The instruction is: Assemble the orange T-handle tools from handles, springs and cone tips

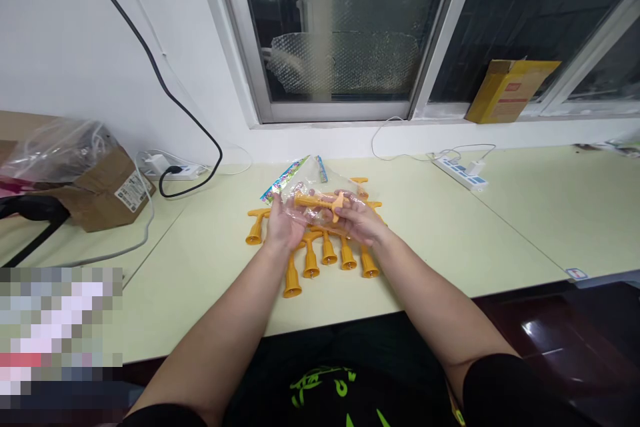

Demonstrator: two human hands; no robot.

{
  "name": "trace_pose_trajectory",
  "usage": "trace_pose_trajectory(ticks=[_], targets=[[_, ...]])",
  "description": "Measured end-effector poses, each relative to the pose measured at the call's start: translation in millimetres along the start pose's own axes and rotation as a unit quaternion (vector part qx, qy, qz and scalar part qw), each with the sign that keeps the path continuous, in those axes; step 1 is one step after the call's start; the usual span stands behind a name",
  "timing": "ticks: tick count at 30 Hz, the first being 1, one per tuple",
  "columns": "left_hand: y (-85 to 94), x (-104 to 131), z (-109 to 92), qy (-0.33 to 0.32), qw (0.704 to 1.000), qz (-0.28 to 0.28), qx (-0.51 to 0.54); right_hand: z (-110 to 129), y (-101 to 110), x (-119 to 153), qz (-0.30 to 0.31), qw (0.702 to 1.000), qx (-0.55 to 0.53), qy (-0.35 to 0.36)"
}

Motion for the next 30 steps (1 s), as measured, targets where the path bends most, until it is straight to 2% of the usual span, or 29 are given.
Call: trace_pose_trajectory(ticks=[3,7,10,12,14,15,17,19,21,22,23,24,26,28,30], targets=[[-10.1,4,4,-0.023,1.0,0.0,0.011,6,-1,-2,-0.016,0.996,0.062,0.055],[-5.6,5,9,-0.022,0.999,-0.039,0.023,17,7,-1,-0.07,0.969,0.216,0.097],[3.3,2,6,-0.014,0.998,-0.054,0.025,17,-1,-1,-0.031,0.966,0.245,0.08],[12.0,0,-1,-0.017,0.997,-0.07,0.034,15,-10,-1,0.022,0.97,0.237,0.057],[21.1,-2,-11,-0.03,0.995,-0.088,0.044,21,-9,1,0.039,0.969,0.237,0.051],[25.3,-3,-16,-0.037,0.994,-0.096,0.048,29,-1,2,0.02,0.967,0.246,0.059],[33.1,-5,-26,-0.045,0.991,-0.111,0.057,52,26,7,-0.067,0.948,0.297,0.094],[39.5,-6,-34,-0.046,0.988,-0.124,0.073,78,60,18,-0.184,0.89,0.399,0.121],[44.2,-7,-40,-0.048,0.985,-0.134,0.094,90,90,25,-0.264,0.808,0.522,0.071],[46.0,-7,-43,-0.047,0.984,-0.138,0.105,88,105,26,-0.283,0.772,0.569,0.013],[47.5,-8,-44,-0.044,0.982,-0.143,0.115,81,120,26,-0.287,0.748,0.596,-0.06],[49.1,-8,-44,-0.038,0.98,-0.148,0.125,73,133,27,-0.283,0.733,0.606,-0.125],[52.0,-8,-43,-0.021,0.976,-0.159,0.144,62,150,31,-0.277,0.716,0.608,-0.203],[54.0,-9,-42,-0.006,0.974,-0.16,0.158,61,158,35,-0.291,0.709,0.602,-0.223],[55.5,-11,-43,-0.001,0.974,-0.15,0.168,69,162,40,-0.32,0.712,0.587,-0.215]])
Point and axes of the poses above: each hand's wrist, its own x-axis away from the middle knuckle, its own y-axis out of the back of the hand, z = x × y, the point moved 10 cm from there along -x, towards the middle knuckle, and after that the axes turned 7 degrees about z, right-handed, at the moved point
